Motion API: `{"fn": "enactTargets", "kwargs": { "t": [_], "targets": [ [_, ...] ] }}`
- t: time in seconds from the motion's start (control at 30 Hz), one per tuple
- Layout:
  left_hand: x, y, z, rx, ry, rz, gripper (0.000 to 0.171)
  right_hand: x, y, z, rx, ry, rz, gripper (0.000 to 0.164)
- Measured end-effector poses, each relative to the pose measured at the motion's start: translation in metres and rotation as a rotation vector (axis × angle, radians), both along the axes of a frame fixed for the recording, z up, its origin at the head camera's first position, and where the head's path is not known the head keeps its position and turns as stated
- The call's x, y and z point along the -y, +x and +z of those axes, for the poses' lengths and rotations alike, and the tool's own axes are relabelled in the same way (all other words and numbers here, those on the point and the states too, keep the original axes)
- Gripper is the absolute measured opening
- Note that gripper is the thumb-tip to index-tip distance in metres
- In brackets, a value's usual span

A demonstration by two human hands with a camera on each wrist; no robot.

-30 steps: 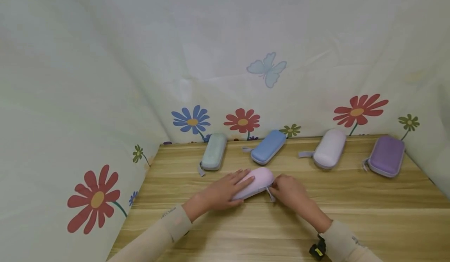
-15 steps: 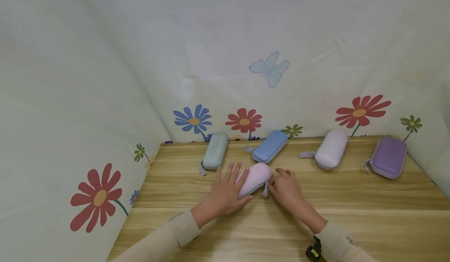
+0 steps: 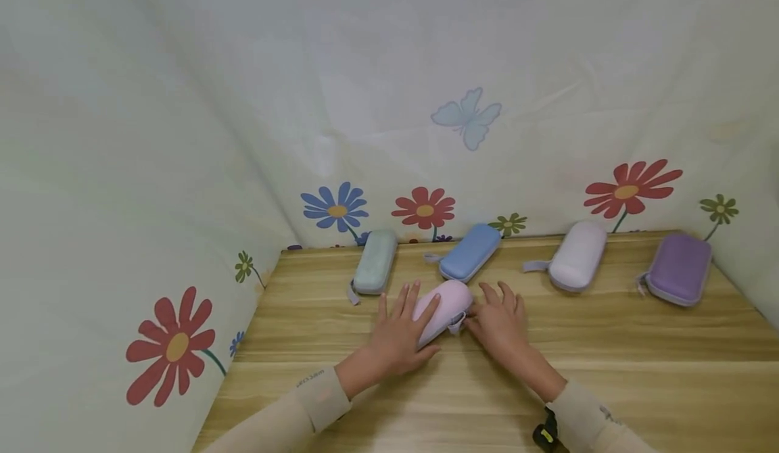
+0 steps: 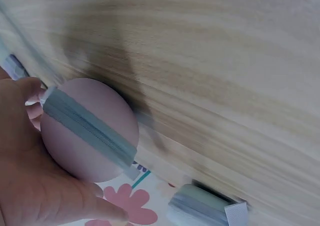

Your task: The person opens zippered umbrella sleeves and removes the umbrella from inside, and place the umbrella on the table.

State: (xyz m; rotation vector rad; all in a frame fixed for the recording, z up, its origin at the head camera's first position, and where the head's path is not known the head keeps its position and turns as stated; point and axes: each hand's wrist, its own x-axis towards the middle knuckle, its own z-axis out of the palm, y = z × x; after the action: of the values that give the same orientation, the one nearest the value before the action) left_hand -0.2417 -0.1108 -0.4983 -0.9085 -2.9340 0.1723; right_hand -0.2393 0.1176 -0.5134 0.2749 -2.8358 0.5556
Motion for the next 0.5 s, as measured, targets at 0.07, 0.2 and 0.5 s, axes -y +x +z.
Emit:
{"fn": "enactTargets", "kwargs": {
  "t": [0.07,0.2,0.5],
  "targets": [
    [0.0,-0.001,-0.002,-0.015,0.009,0.003,0.092,-0.002,-0.003,0.002,-0.002,0.011,-0.006,0.009],
    [0.002,-0.001,-0.008,-0.019,0.016,0.0,0.094,-0.002,-0.009,0.006,0.055,0.07,-0.01,0.012],
    [0.005,-0.003,-0.007,-0.037,-0.028,-0.053,0.1,0.003,-0.012,0.011,0.153,0.071,-0.021,0.006]
  ]
}}
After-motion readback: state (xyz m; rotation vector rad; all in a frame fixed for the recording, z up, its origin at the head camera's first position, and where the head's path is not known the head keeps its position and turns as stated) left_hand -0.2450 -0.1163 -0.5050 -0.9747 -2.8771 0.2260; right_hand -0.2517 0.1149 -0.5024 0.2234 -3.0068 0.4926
